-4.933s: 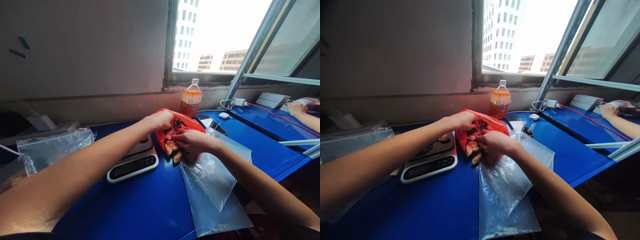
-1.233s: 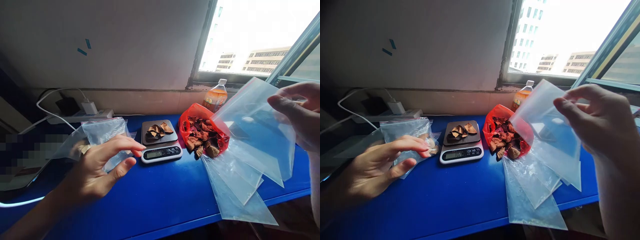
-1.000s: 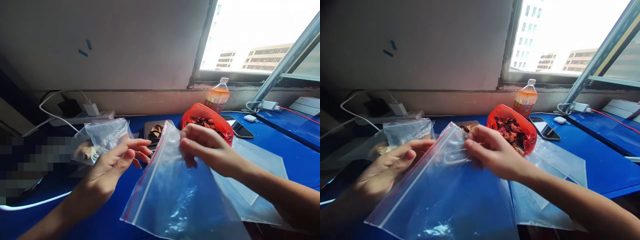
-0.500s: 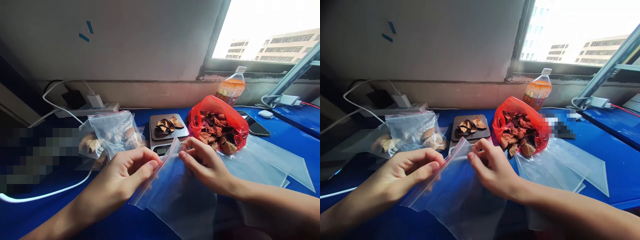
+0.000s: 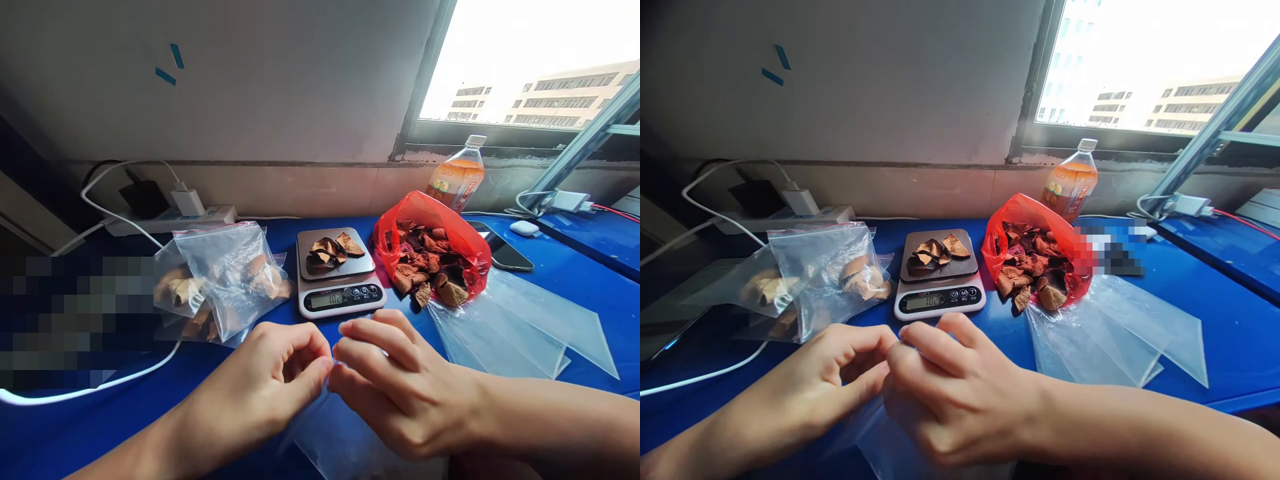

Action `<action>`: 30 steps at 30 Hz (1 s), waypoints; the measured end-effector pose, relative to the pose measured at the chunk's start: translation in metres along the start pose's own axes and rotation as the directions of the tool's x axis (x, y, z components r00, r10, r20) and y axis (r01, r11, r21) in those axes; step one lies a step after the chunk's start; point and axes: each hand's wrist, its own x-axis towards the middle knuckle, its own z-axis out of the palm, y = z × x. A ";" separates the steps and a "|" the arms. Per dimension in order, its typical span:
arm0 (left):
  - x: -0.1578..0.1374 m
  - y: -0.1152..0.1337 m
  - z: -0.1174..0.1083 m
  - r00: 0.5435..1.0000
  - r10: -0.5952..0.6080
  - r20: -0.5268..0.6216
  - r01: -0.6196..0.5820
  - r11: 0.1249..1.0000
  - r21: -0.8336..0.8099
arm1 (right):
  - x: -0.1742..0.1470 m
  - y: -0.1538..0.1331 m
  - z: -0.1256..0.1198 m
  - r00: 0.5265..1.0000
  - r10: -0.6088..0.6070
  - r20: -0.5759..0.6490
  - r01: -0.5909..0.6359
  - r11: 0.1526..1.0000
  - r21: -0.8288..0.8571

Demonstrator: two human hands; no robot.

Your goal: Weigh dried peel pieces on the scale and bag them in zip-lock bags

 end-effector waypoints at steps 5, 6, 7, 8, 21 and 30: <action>0.005 -0.001 -0.005 0.996 -0.032 -0.081 0.042 0.992 0.120 | 0.001 0.001 -0.002 0.983 -0.120 0.137 0.106 0.989 0.107; 0.006 -0.002 -0.008 0.995 -0.028 -0.100 0.043 0.987 0.152 | 0.000 0.001 -0.002 0.981 -0.121 0.151 0.100 0.985 0.140; 0.006 -0.002 -0.011 0.993 -0.009 -0.116 0.031 0.982 0.184 | 0.000 0.002 -0.002 0.980 -0.112 0.162 0.085 0.982 0.167; 0.004 -0.003 -0.014 0.991 0.029 -0.134 0.001 0.977 0.214 | 0.000 0.003 -0.002 0.982 -0.092 0.167 0.060 0.980 0.189; -0.014 -0.001 -0.020 0.922 0.386 0.040 -0.352 0.789 0.503 | -0.004 0.015 0.007 0.975 0.202 0.093 -0.215 0.962 0.170; -0.014 0.005 -0.039 0.909 0.354 0.219 -0.410 0.853 0.324 | 0.007 0.033 -0.006 0.734 0.602 0.313 -0.664 0.540 0.517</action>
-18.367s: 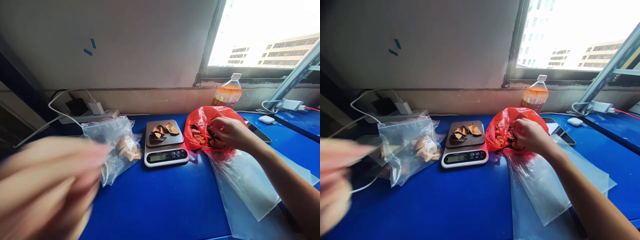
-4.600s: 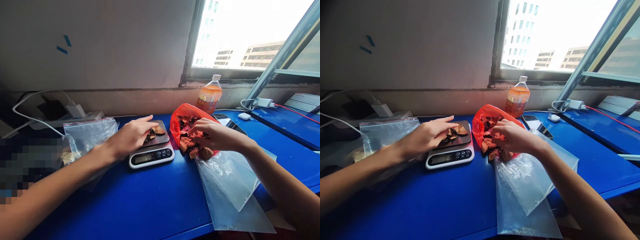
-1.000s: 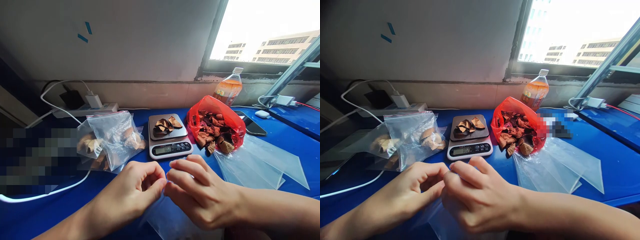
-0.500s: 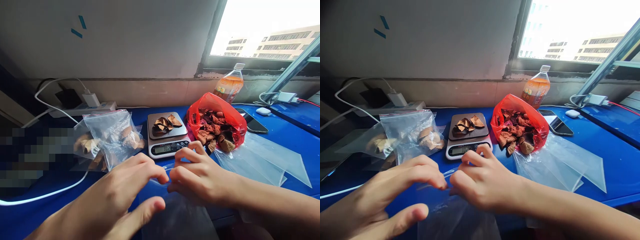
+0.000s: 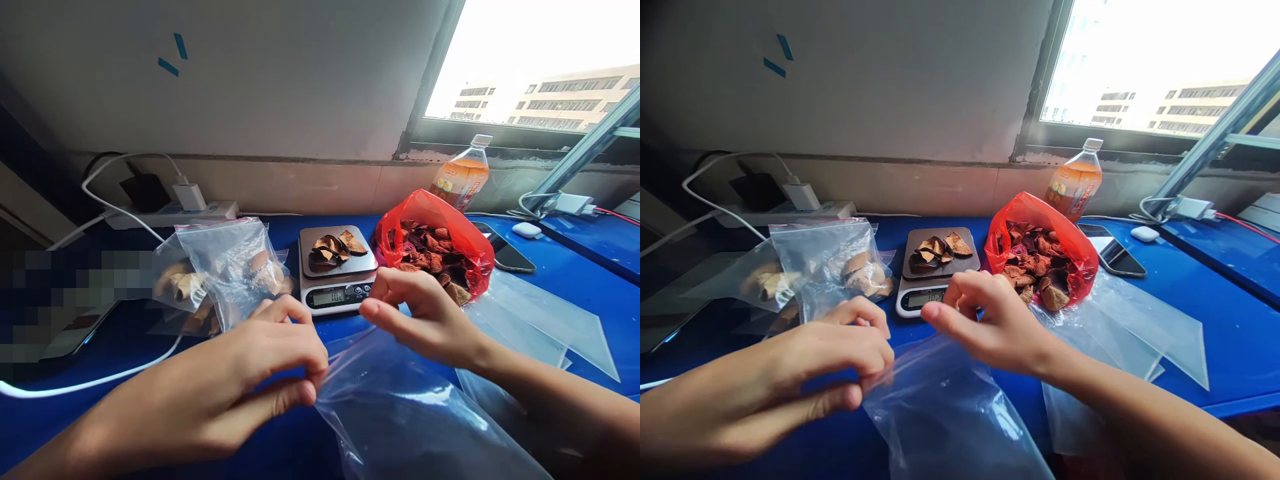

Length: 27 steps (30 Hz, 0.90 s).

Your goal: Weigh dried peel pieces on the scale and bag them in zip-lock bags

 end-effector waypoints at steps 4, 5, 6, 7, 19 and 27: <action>0.002 -0.008 -0.001 0.982 0.015 -0.187 -0.027 0.998 -0.060 | 0.016 0.024 -0.008 0.992 0.048 -0.120 -0.052 0.998 -0.030; 0.004 -0.010 0.000 0.975 0.006 -0.221 -0.021 0.998 -0.063 | 0.020 0.033 -0.009 0.986 -0.019 -0.166 -0.005 0.990 -0.141; 0.005 -0.011 0.002 0.970 -0.004 -0.243 -0.012 0.998 -0.064 | 0.024 0.043 -0.010 0.980 -0.088 -0.179 0.038 0.963 -0.266; 0.006 -0.012 0.003 0.967 -0.011 -0.254 -0.005 0.998 -0.066 | 0.027 0.052 -0.011 0.977 -0.140 -0.158 0.070 0.920 -0.386; 0.008 -0.017 0.009 0.973 -0.040 -0.228 0.026 0.998 -0.065 | 0.031 0.073 -0.021 0.999 -0.016 -0.029 -0.008 0.746 -0.665; 0.009 -0.020 0.011 0.979 -0.070 -0.190 0.047 0.991 -0.124 | 0.032 0.056 -0.030 0.950 -0.017 -0.313 -0.134 0.880 -0.455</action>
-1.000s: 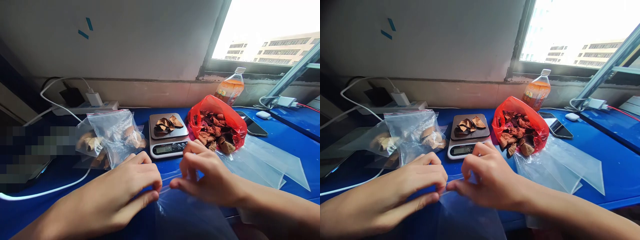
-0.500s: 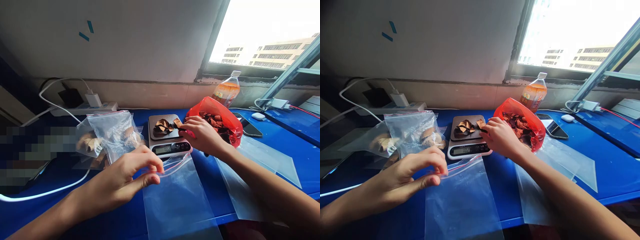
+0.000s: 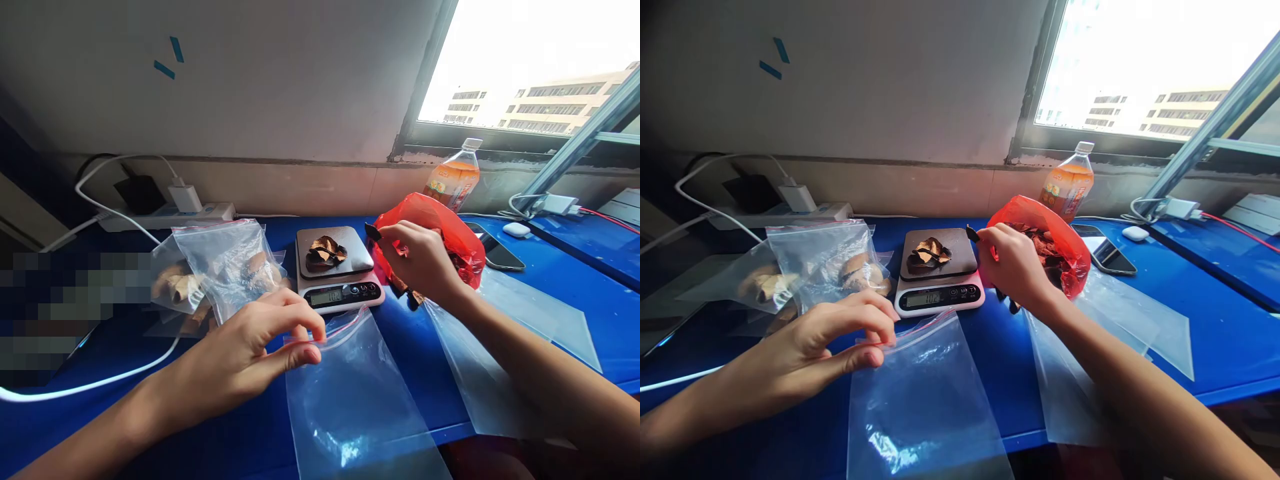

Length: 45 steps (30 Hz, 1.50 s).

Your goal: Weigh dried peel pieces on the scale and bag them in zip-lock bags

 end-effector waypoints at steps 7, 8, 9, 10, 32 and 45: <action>0.002 0.000 0.001 0.985 0.157 -0.069 -0.153 0.986 0.059 | -0.017 -0.045 -0.017 0.856 -0.018 0.517 -0.370 0.679 0.635; 0.002 0.000 0.001 0.980 0.179 -0.089 -0.172 0.982 0.077 | -0.020 -0.049 -0.017 0.828 -0.073 0.557 -0.350 0.707 0.614; 0.002 0.000 0.001 0.975 0.195 -0.106 -0.185 0.978 0.093 | -0.023 -0.052 -0.018 0.813 -0.121 0.569 -0.303 0.747 0.591; 0.003 0.000 0.001 0.972 0.205 -0.117 -0.193 0.975 0.106 | -0.024 -0.053 -0.018 0.820 -0.154 0.551 -0.230 0.793 0.564; 0.004 0.000 0.003 0.981 0.178 -0.083 -0.176 0.984 0.032 | 0.030 -0.028 0.016 0.943 0.118 0.310 -0.139 0.989 0.045; 0.005 -0.010 0.005 0.929 0.309 -0.204 -0.297 0.951 0.091 | 0.016 -0.069 -0.022 0.566 -0.310 0.764 -0.241 0.824 0.513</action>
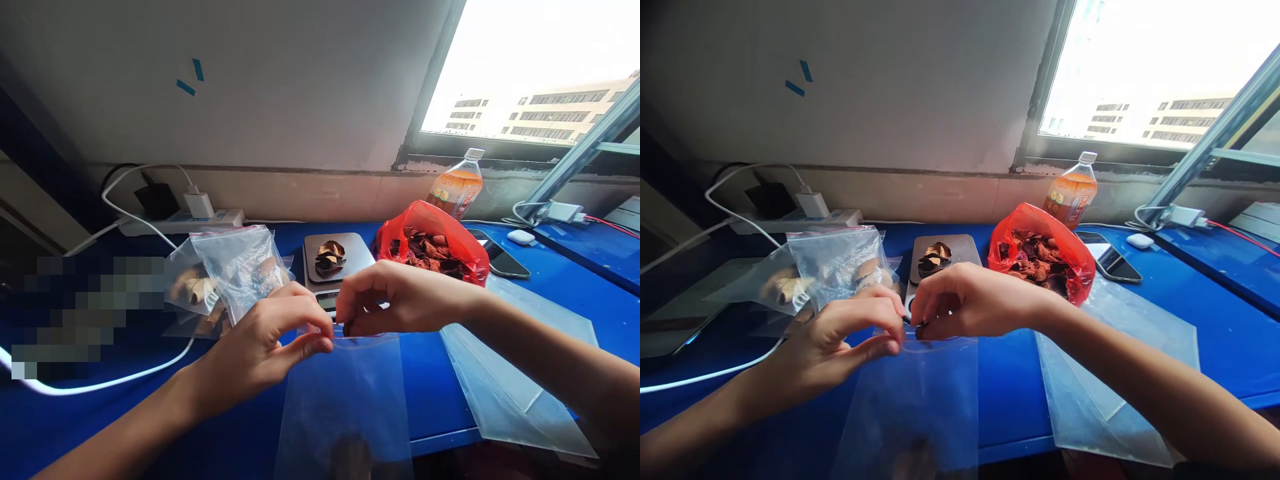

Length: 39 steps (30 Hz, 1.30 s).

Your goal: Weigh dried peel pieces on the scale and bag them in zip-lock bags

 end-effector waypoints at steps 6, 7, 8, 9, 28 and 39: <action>0.001 0.000 0.000 1.000 0.003 -0.022 -0.003 1.000 -0.013 | -0.003 -0.004 -0.006 0.995 0.007 0.103 -0.011 0.999 0.038; 0.002 0.001 0.000 1.000 0.007 -0.029 -0.007 1.000 -0.014 | -0.004 -0.005 -0.008 0.994 -0.021 0.104 0.021 1.000 0.003; 0.002 0.002 0.000 0.999 0.010 -0.033 -0.010 1.000 -0.014 | -0.004 -0.005 -0.009 0.994 -0.051 0.092 0.057 0.997 -0.056; 0.002 0.003 0.000 0.999 0.015 -0.033 -0.015 1.000 -0.013 | -0.003 -0.004 -0.009 0.995 -0.086 0.056 0.094 0.985 -0.144; 0.001 0.004 -0.003 0.999 -0.029 -0.015 0.029 0.999 0.017 | 0.049 0.073 -0.015 0.840 -0.422 -0.343 -0.008 0.622 -0.783; 0.001 0.000 -0.009 0.986 -0.158 -0.058 0.157 0.987 -0.011 | 0.010 0.027 -0.007 0.843 -0.128 -0.523 0.057 0.987 -0.150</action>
